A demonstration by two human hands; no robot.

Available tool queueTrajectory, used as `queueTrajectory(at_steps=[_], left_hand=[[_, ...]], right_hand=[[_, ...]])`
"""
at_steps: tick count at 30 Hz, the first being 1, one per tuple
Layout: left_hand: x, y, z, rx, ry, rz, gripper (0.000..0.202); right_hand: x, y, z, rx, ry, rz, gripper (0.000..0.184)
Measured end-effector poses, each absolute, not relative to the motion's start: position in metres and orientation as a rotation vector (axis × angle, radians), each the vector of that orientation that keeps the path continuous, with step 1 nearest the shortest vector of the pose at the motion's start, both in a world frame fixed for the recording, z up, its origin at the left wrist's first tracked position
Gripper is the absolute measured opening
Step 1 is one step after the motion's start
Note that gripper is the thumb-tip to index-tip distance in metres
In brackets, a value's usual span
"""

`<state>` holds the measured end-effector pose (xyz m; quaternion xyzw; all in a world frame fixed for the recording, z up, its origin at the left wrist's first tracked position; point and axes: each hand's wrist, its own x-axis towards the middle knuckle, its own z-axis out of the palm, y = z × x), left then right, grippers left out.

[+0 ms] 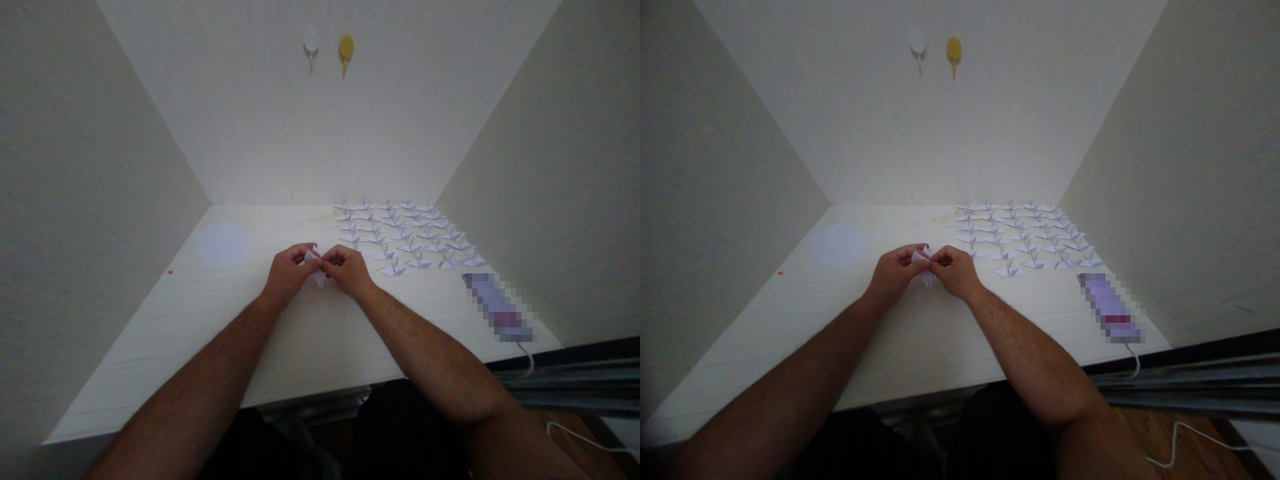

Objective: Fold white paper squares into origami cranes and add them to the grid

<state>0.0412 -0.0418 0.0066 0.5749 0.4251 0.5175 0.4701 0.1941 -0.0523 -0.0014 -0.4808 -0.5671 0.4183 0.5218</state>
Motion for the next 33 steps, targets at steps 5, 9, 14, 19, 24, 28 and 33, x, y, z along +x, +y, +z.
queueTrajectory(at_steps=[5,9,14,19,24,28,33], left_hand=[[0.0428,-0.0413,0.0046,1.348,1.049,1.282,0.026],[0.0442,-0.0417,0.0045,1.229,1.041,1.281,0.028],[0.0445,-0.0417,0.005,1.211,1.043,1.303,0.028],[0.046,-0.044,0.0072,1.237,1.082,1.328,0.031],[0.0475,-0.0459,0.0076,1.328,1.117,1.346,0.025],[0.0476,-0.0462,0.0073,1.331,1.11,1.35,0.027],[0.0478,-0.0476,0.0106,1.065,0.949,1.242,0.041]], right_hand=[[0.1946,-0.053,-0.0019,-1.168,-1.412,0.938,0.019],[0.1949,-0.0534,-0.0031,-1.157,-1.436,0.94,0.013],[0.1945,-0.0554,-0.0007,-1.189,-1.513,0.836,0.01],[0.1935,-0.0561,-0.0003,-1.217,-1.594,0.744,0.009],[0.1927,-0.0564,-0.0015,-1.141,-1.621,0.702,0.019],[0.1936,-0.0543,-0.0018,-1.105,-1.596,0.764,0.02],[0.1951,-0.0485,-0.0032,-1.117,-1.348,0.846,0.015]])
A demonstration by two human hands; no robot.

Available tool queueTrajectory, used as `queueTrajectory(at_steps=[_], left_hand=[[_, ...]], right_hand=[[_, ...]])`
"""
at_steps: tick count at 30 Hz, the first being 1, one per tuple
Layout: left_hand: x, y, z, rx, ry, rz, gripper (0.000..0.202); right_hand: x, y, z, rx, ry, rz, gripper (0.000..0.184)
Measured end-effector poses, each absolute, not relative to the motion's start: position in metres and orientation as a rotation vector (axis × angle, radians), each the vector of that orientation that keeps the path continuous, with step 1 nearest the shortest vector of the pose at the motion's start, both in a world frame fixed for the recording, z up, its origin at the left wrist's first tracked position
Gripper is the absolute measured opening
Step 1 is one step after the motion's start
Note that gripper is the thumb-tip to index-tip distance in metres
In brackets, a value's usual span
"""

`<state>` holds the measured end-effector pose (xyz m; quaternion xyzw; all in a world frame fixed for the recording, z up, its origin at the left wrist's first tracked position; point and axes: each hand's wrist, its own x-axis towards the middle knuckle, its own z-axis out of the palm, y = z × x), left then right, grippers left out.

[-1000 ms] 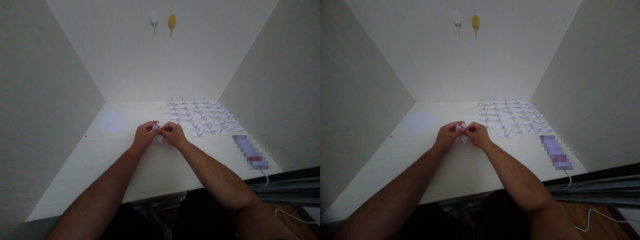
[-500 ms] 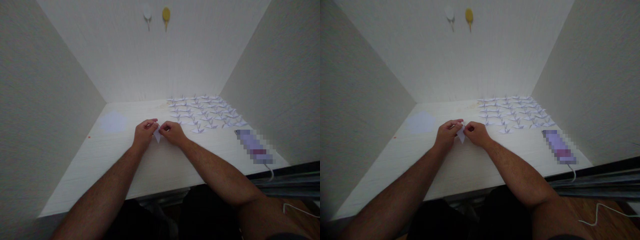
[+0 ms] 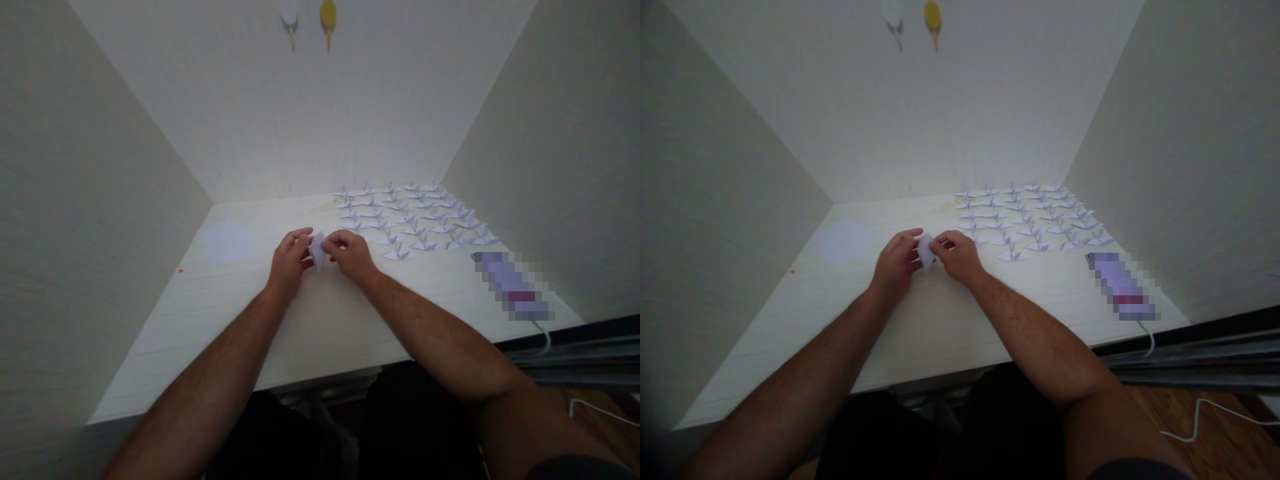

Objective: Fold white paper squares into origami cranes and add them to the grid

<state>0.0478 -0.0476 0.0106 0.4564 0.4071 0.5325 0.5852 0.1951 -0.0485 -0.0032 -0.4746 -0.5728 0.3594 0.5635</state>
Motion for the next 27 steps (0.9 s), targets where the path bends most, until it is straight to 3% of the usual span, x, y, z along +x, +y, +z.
queueTrajectory(at_steps=[4,27], left_hand=[[0.0486,-0.0497,0.0107,1.004,0.907,1.086,0.043],[0.0451,-0.0494,0.0085,1.313,1.0,1.0,0.055]], right_hand=[[0.1943,-0.0496,-0.001,-1.113,-1.259,0.917,0.016],[0.1996,-0.0497,0.0022,-1.129,-1.305,0.734,0.012]])
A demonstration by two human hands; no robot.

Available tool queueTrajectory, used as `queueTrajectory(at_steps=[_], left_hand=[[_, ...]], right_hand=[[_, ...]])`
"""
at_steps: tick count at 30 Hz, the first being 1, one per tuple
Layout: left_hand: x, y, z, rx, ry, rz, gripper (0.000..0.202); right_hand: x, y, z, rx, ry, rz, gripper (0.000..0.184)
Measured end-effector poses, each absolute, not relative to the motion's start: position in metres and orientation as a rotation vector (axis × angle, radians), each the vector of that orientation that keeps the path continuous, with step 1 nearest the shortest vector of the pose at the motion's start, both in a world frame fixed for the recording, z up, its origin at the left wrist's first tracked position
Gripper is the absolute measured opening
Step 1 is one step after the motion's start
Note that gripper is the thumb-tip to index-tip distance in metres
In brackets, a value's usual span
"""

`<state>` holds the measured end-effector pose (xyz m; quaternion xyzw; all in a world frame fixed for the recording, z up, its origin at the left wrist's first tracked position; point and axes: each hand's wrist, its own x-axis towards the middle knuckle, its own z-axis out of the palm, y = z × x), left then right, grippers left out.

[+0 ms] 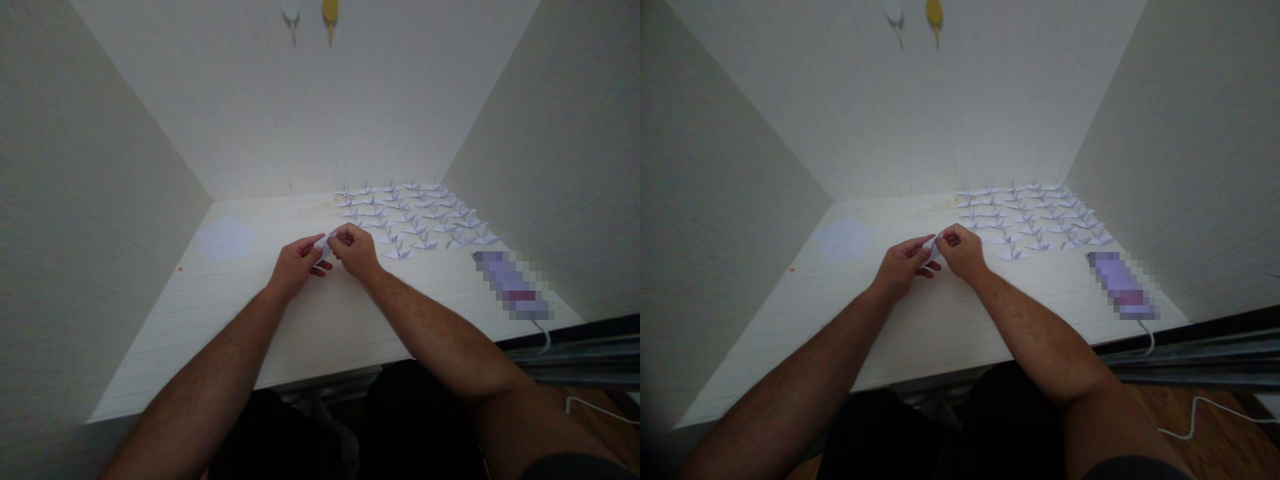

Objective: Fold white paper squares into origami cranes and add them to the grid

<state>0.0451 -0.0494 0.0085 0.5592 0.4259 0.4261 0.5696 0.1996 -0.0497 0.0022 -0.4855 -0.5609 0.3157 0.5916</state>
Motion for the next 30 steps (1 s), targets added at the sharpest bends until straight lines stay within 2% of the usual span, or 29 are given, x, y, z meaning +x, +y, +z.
queueTrajectory(at_steps=[15,23,30], left_hand=[[0.0442,-0.0507,0.0138,1.452,1.111,1.047,0.045],[0.0437,-0.0494,0.0139,1.463,1.128,1.063,0.038],[0.0457,-0.0513,0.0152,1.502,1.188,1.184,0.023]], right_hand=[[0.2012,-0.0512,0.002,-1.132,-1.337,0.678,0.007],[0.2005,-0.0523,0.0055,-1.047,-1.261,0.82,0.008],[0.2012,-0.0519,0.0052,-1.103,-1.328,0.894,0.023]])
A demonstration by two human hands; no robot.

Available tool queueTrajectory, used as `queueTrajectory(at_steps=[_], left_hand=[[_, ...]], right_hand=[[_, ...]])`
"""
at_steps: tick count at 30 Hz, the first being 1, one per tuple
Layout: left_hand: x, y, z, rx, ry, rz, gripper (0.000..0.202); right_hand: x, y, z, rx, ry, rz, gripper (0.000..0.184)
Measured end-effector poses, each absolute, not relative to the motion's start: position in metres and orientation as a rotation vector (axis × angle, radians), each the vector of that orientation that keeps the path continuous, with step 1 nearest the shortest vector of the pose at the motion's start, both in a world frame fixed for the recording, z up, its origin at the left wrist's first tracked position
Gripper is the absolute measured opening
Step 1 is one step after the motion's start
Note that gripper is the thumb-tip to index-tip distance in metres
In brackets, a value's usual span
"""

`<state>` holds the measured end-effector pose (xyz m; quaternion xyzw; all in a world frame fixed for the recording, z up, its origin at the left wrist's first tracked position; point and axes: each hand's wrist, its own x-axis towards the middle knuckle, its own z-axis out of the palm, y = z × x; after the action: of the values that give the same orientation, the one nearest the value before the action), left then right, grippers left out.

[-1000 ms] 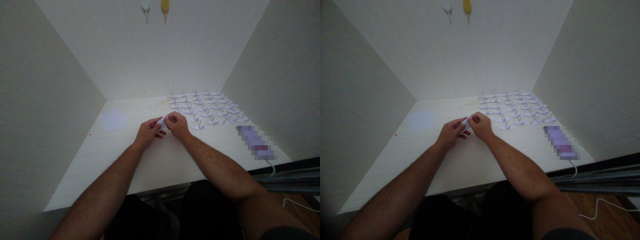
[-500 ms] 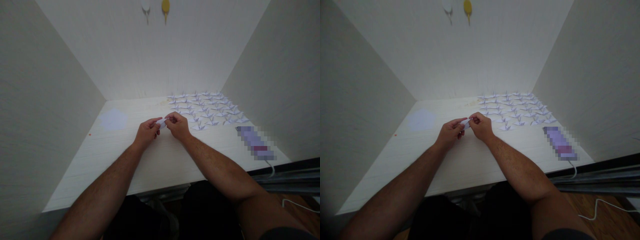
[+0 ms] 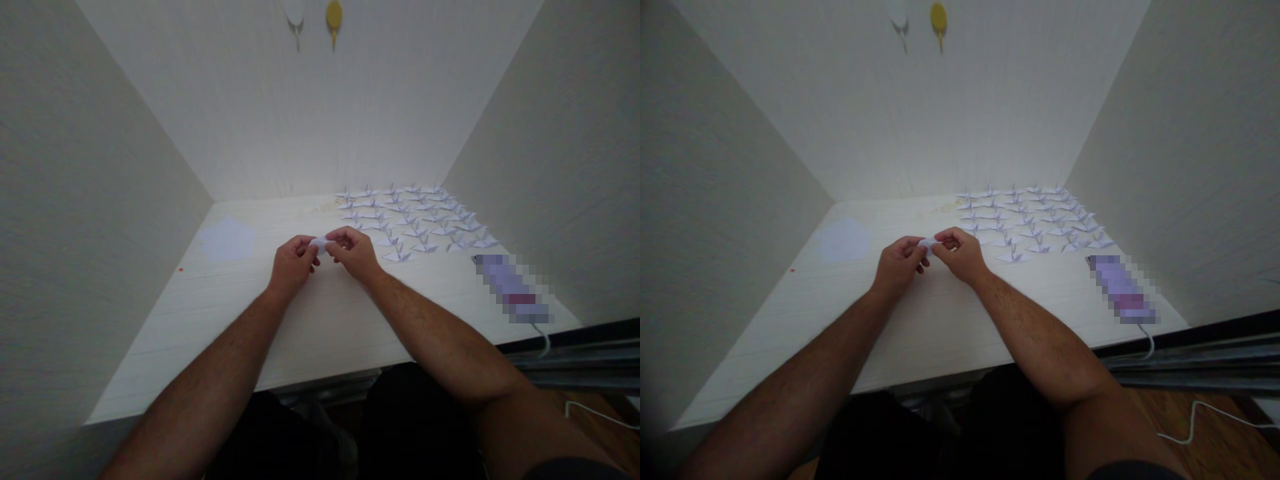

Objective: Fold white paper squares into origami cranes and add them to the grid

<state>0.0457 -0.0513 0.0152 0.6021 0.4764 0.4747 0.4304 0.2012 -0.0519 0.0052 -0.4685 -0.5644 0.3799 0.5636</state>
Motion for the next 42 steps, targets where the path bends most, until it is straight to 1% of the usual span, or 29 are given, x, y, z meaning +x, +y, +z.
queueTrajectory(at_steps=[2,5,17,24,37,41,42], left_hand=[[0.047,-0.054,0.018,1.526,1.202,1.198,0.022],[0.048,-0.056,0.021,1.557,1.228,1.204,0.02],[0.044,-0.051,0.016,1.472,1.183,1.206,0.022],[0.044,-0.049,0.013,1.303,1.093,1.198,0.029],[0.041,-0.048,0.012,1.341,1.165,1.212,0.026],[0.041,-0.047,0.012,1.387,1.189,1.216,0.024],[0.041,-0.046,0.011,1.388,1.193,1.219,0.024]], right_hand=[[0.201,-0.052,0.005,-1.139,-1.341,0.829,0.024],[0.201,-0.052,0.005,-1.16,-1.346,0.789,0.019],[0.201,-0.054,0.007,-1.12,-1.317,0.843,0.015],[0.202,-0.05,0.004,-1.1,-1.265,0.901,0.018],[0.207,-0.048,0.005,-1.14,-1.217,0.945,0.022],[0.206,-0.045,0.001,-1.172,-1.233,0.89,0.024],[0.206,-0.044,0.0,-1.177,-1.234,0.866,0.027]])
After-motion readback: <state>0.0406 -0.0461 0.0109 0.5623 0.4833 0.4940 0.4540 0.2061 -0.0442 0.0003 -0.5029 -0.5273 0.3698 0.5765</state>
